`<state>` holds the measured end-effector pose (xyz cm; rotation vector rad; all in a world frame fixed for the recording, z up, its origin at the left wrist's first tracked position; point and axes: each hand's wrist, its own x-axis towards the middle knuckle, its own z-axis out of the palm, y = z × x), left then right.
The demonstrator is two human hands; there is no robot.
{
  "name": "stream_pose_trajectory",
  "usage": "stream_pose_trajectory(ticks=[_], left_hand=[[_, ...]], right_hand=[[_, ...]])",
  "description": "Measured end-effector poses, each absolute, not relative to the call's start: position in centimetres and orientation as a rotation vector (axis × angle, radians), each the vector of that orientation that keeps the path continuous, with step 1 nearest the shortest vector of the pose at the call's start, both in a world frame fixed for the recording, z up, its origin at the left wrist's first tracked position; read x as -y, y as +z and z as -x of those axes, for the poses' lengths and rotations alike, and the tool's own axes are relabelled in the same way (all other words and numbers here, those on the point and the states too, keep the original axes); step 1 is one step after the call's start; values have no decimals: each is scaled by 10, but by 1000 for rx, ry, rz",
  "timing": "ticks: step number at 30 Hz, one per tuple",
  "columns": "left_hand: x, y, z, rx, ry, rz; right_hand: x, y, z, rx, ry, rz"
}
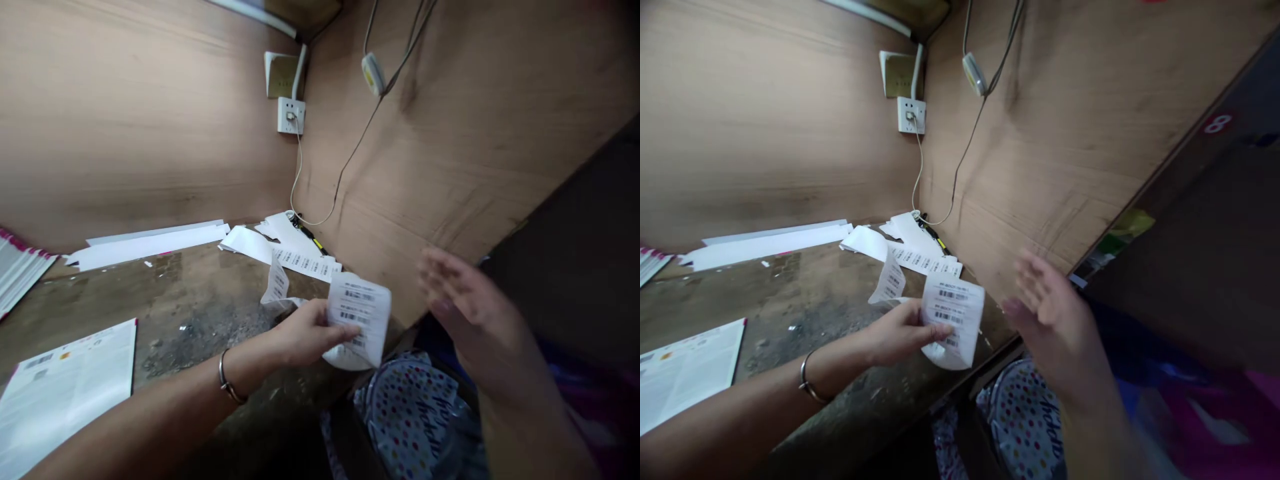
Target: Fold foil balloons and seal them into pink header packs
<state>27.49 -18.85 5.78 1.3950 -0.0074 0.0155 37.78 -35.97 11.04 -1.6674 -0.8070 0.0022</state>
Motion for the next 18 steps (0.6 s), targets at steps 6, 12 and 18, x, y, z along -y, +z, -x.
stream_pose_trajectory(ticks=[6,12,18], left_hand=[[188,47,-282,-88,116,-1410],[142,65,-285,-218,634,-1937],[39,53,-301,-851,744,-1661]], right_hand=[[357,29,-359,684,564,1531],[335,21,-353,775,272,1828],[346,10,-346,907,-14,1914]])
